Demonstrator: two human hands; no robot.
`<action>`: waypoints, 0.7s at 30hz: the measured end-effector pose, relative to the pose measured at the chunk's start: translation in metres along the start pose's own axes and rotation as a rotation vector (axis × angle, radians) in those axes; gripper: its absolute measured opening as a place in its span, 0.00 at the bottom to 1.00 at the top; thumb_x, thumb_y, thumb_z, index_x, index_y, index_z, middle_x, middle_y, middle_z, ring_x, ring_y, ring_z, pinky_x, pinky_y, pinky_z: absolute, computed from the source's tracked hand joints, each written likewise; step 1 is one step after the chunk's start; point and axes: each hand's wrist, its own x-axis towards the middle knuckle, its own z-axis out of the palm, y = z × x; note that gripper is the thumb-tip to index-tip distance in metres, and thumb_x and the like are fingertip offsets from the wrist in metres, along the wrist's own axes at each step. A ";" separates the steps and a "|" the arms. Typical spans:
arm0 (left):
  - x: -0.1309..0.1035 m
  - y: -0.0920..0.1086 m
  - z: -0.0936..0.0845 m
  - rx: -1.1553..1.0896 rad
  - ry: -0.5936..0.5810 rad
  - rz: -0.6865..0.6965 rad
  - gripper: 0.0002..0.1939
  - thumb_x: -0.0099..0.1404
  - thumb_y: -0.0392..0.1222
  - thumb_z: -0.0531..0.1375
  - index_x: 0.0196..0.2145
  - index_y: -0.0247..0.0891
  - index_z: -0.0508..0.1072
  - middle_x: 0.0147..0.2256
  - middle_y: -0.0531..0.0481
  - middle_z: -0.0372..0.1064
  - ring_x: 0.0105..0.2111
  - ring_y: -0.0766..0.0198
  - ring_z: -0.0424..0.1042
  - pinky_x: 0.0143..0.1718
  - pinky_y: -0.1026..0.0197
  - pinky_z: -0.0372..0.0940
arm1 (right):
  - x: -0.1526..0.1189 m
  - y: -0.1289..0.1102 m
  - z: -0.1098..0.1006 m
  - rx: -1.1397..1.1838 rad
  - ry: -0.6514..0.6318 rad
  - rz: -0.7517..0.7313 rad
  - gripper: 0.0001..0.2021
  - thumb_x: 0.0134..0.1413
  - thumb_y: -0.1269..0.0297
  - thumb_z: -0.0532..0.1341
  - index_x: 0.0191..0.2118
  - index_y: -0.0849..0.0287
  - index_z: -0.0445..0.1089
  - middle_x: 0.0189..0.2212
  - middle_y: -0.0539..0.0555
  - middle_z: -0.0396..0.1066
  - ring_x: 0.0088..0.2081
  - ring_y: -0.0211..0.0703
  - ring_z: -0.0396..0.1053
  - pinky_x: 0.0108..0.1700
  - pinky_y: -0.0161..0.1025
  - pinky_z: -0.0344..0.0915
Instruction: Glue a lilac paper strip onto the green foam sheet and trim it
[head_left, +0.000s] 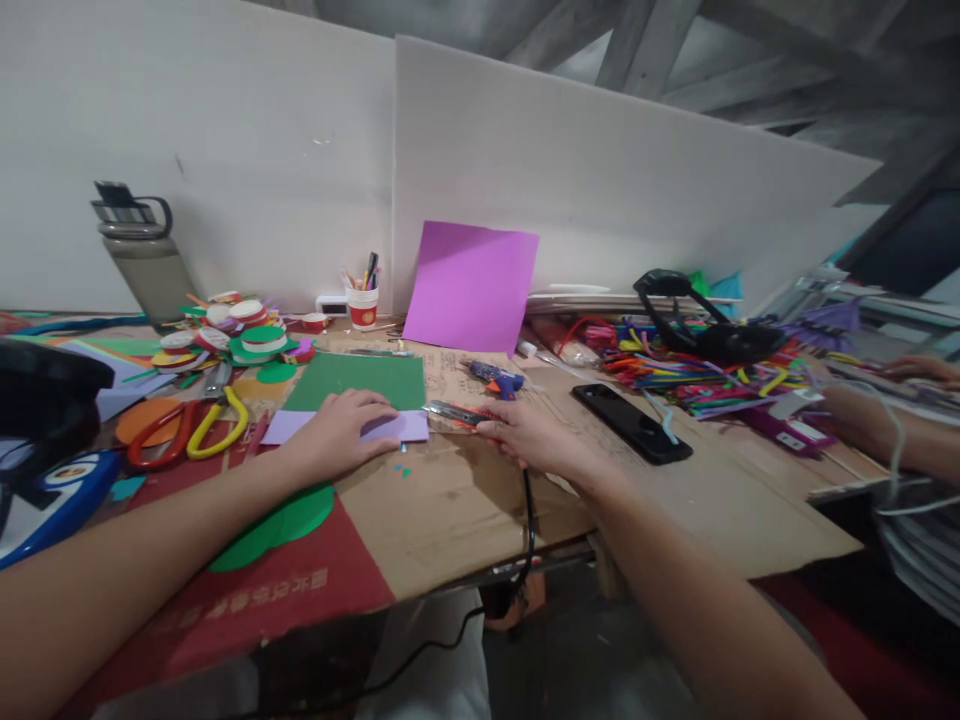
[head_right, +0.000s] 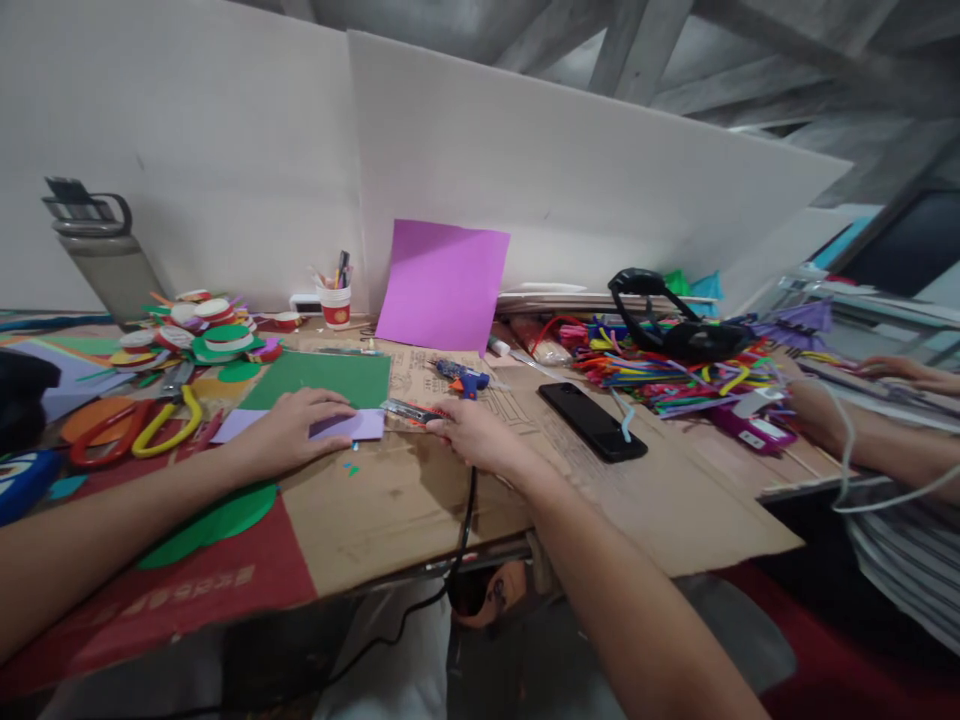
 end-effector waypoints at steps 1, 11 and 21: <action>0.000 0.000 0.000 0.002 0.002 0.001 0.23 0.65 0.59 0.57 0.51 0.45 0.74 0.54 0.45 0.68 0.54 0.50 0.65 0.53 0.46 0.58 | -0.001 -0.001 0.000 -0.033 0.010 -0.001 0.09 0.60 0.62 0.54 0.40 0.57 0.69 0.20 0.46 0.59 0.19 0.33 0.54 0.19 0.31 0.50; 0.000 0.006 -0.003 0.029 -0.006 -0.015 0.22 0.66 0.58 0.56 0.51 0.45 0.74 0.54 0.45 0.69 0.53 0.50 0.65 0.52 0.46 0.58 | -0.007 -0.004 -0.007 -0.367 0.084 -0.131 0.10 0.60 0.63 0.55 0.44 0.56 0.71 0.29 0.52 0.73 0.32 0.43 0.68 0.34 0.36 0.57; 0.000 0.003 0.000 0.039 0.040 -0.032 0.23 0.64 0.58 0.58 0.50 0.45 0.75 0.53 0.45 0.69 0.54 0.47 0.65 0.53 0.44 0.56 | -0.003 -0.001 -0.006 -0.464 0.146 -0.185 0.11 0.63 0.67 0.51 0.41 0.59 0.71 0.41 0.58 0.74 0.41 0.47 0.70 0.40 0.37 0.59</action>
